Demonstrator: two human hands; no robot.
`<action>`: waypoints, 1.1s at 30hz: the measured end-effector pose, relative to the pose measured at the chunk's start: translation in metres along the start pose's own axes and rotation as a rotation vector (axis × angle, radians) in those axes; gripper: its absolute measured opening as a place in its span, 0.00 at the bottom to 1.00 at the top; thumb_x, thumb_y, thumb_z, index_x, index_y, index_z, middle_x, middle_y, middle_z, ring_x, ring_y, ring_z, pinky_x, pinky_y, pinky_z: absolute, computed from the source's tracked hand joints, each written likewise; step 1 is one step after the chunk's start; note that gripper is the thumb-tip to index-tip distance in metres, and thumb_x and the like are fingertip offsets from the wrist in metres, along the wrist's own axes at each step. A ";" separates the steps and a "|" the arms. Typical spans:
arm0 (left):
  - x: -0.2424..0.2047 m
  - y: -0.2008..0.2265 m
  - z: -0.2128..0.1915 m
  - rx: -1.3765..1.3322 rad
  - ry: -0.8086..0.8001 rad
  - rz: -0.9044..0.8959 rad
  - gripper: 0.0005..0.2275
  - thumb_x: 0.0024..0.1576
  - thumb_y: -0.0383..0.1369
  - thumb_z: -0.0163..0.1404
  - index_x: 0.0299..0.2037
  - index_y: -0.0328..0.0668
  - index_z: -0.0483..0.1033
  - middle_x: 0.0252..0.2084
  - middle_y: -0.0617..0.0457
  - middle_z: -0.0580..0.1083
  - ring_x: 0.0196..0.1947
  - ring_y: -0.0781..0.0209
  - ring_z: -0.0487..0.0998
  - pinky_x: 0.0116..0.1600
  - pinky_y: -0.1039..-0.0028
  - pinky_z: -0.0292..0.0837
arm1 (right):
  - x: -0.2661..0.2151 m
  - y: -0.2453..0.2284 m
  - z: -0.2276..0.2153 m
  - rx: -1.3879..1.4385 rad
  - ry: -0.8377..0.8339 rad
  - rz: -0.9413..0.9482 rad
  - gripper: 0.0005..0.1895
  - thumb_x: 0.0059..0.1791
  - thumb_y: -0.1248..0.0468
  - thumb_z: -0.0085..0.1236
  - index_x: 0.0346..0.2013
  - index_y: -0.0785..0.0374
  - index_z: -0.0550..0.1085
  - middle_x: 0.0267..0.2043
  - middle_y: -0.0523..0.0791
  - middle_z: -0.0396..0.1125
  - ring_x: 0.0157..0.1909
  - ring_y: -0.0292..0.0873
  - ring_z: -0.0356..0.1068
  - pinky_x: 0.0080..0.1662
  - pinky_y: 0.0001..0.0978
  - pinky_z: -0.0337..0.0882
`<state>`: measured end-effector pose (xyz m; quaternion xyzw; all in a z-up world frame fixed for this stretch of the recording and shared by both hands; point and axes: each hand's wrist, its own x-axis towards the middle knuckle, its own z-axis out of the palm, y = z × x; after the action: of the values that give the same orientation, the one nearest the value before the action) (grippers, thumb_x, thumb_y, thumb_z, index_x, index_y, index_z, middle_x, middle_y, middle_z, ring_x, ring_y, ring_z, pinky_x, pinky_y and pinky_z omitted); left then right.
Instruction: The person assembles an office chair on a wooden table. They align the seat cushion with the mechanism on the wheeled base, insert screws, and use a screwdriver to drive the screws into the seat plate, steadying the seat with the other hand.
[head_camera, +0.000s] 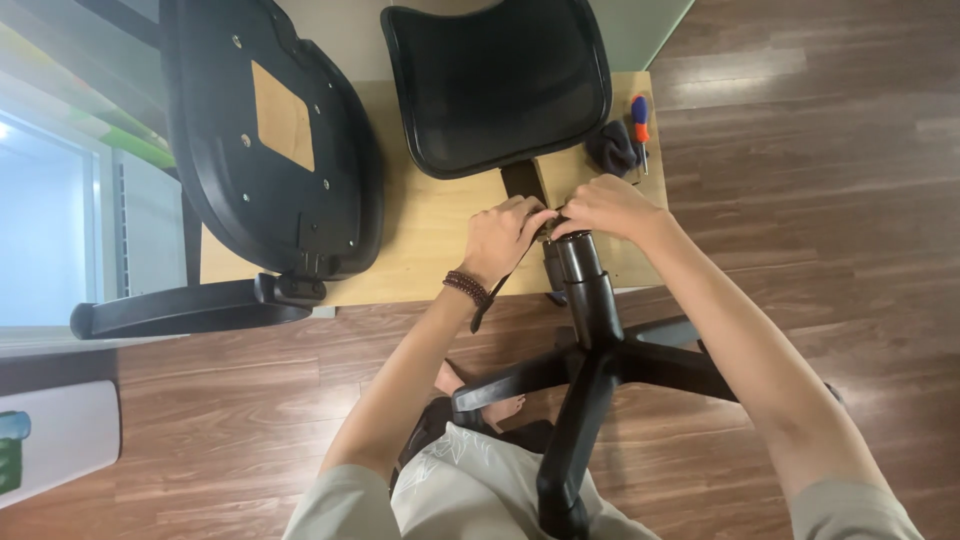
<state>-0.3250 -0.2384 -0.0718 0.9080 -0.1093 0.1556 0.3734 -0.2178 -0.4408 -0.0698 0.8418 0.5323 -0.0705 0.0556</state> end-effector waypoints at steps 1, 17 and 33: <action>0.000 -0.002 0.000 0.001 0.002 -0.004 0.15 0.62 0.47 0.50 0.36 0.46 0.81 0.31 0.55 0.77 0.28 0.53 0.80 0.33 0.66 0.75 | 0.002 0.001 0.001 0.000 -0.001 -0.005 0.35 0.47 0.35 0.51 0.13 0.62 0.72 0.15 0.48 0.65 0.22 0.51 0.69 0.27 0.40 0.65; 0.011 -0.062 -0.032 -0.509 -0.084 -0.088 0.11 0.67 0.35 0.45 0.47 0.35 0.75 0.39 0.44 0.79 0.38 0.52 0.80 0.46 0.65 0.74 | 0.070 -0.007 -0.017 0.076 -0.057 -0.003 0.36 0.50 0.34 0.46 0.16 0.62 0.73 0.15 0.48 0.66 0.22 0.52 0.71 0.28 0.43 0.69; 0.039 -0.101 -0.053 -0.274 -0.062 -0.278 0.13 0.68 0.39 0.41 0.49 0.42 0.78 0.30 0.38 0.74 0.29 0.44 0.76 0.39 0.60 0.69 | 0.115 -0.012 -0.032 -0.113 -0.007 0.092 0.37 0.49 0.30 0.52 0.23 0.64 0.74 0.21 0.50 0.70 0.29 0.52 0.74 0.33 0.41 0.72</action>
<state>-0.2677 -0.1338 -0.0871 0.8593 -0.0144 0.0582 0.5080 -0.1778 -0.3282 -0.0586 0.8607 0.4960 -0.0403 0.1080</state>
